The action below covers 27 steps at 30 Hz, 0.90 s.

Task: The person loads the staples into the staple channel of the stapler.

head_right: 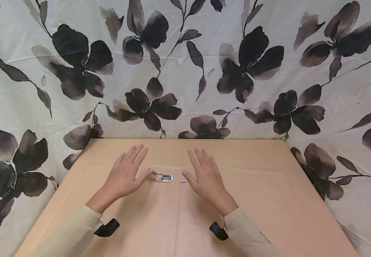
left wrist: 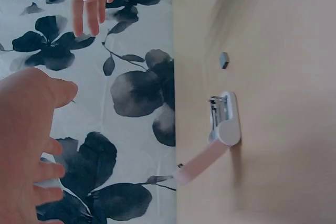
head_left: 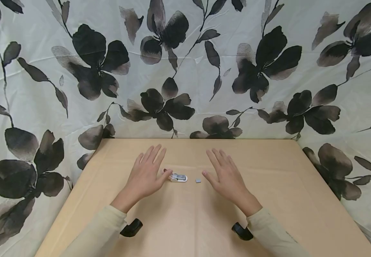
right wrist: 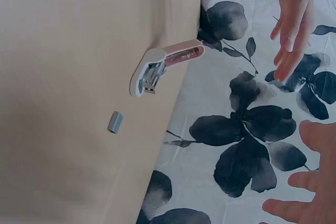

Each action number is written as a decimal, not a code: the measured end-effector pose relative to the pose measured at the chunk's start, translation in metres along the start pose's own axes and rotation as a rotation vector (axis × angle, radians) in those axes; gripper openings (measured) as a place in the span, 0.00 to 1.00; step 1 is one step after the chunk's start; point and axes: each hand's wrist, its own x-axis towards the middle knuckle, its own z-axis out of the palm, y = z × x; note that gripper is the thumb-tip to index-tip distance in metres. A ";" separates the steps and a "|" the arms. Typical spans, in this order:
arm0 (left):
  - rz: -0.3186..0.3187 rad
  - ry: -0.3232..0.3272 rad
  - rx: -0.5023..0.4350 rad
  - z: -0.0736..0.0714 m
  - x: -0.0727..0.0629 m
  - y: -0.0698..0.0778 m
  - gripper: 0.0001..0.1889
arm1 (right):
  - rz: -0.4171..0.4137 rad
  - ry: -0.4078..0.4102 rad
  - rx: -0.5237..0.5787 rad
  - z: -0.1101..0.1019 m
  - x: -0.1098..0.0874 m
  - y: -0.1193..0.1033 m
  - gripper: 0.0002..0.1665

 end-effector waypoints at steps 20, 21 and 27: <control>0.034 0.110 -0.042 0.018 -0.009 -0.014 0.38 | 0.015 -0.037 0.069 0.015 -0.001 -0.001 0.40; 0.039 0.116 -0.044 0.018 -0.009 -0.014 0.38 | 0.018 -0.039 0.076 0.014 0.000 -0.001 0.40; 0.048 0.112 -0.050 0.021 -0.007 -0.014 0.39 | 0.026 -0.043 0.103 0.012 -0.001 0.002 0.40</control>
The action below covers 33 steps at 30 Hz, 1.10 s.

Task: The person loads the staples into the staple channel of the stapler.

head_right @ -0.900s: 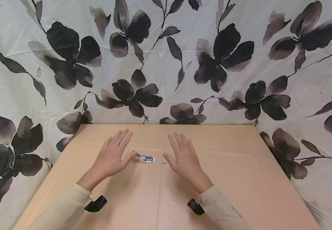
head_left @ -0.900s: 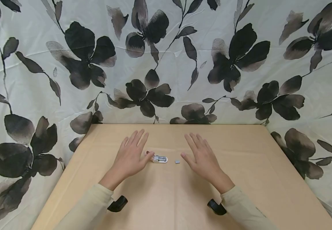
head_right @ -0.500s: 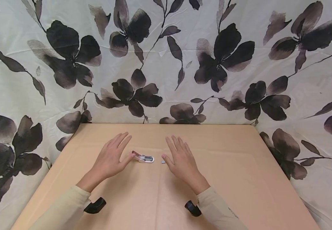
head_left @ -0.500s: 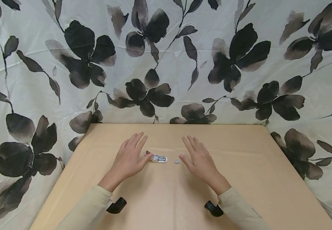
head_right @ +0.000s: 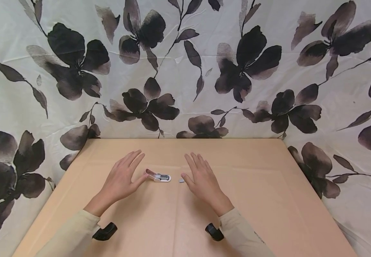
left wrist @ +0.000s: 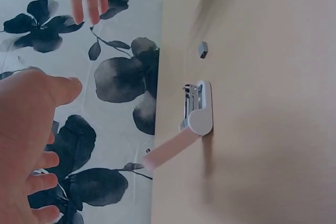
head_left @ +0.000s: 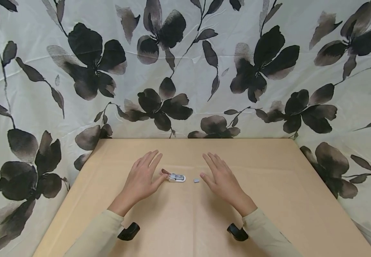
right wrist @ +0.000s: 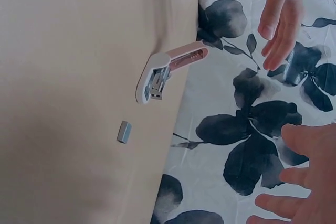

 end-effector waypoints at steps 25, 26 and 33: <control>-0.030 -0.105 -0.067 0.020 -0.001 -0.012 0.39 | 0.074 -0.090 0.067 0.020 0.001 0.015 0.39; -0.023 -0.106 -0.067 0.021 -0.001 -0.013 0.39 | 0.074 -0.098 0.072 0.021 0.001 0.015 0.39; -0.002 -0.108 -0.086 0.030 -0.003 -0.017 0.38 | 0.069 -0.123 0.107 0.025 0.000 0.016 0.39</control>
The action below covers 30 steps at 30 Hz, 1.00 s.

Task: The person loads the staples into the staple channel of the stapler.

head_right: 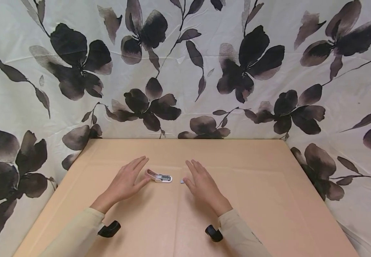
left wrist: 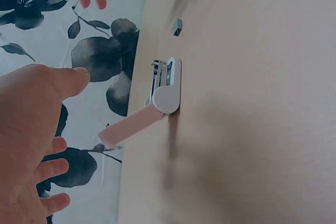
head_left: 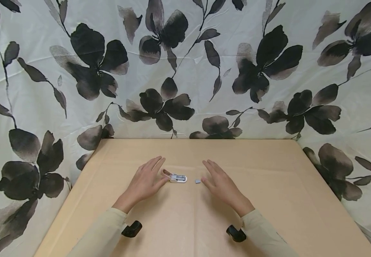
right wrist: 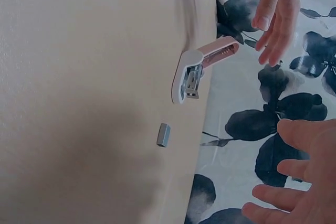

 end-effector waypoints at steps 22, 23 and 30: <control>-0.050 -0.112 -0.069 0.005 -0.003 -0.007 0.34 | 0.057 -0.013 0.136 0.016 0.002 0.006 0.25; -0.052 -0.117 -0.074 0.005 -0.003 -0.008 0.33 | 0.057 -0.011 0.136 0.017 0.002 0.006 0.24; -0.063 -0.131 -0.103 0.010 -0.002 -0.009 0.32 | 0.069 -0.008 0.121 0.019 0.003 0.008 0.21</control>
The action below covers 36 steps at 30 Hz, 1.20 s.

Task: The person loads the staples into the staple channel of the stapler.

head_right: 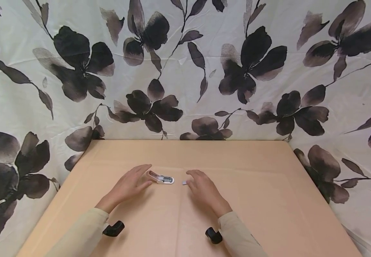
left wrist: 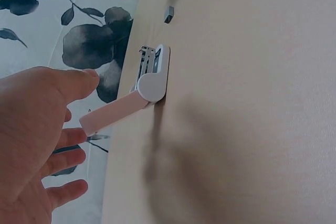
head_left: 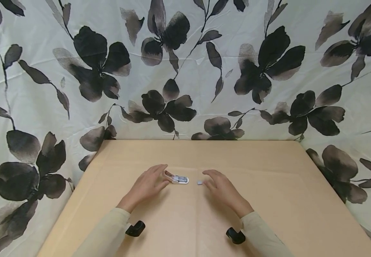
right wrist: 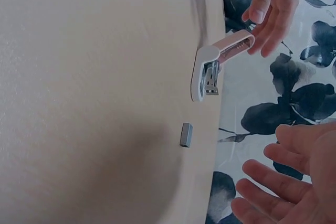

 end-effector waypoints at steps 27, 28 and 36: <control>-0.043 0.000 0.053 0.005 0.007 0.001 0.24 | 0.000 0.017 0.057 0.010 0.005 0.007 0.17; -0.044 -0.001 0.054 0.005 0.008 0.001 0.24 | -0.001 0.017 0.058 0.011 0.006 0.007 0.17; -0.047 0.020 0.060 0.011 0.009 -0.002 0.20 | -0.001 0.028 0.062 0.016 0.007 0.011 0.16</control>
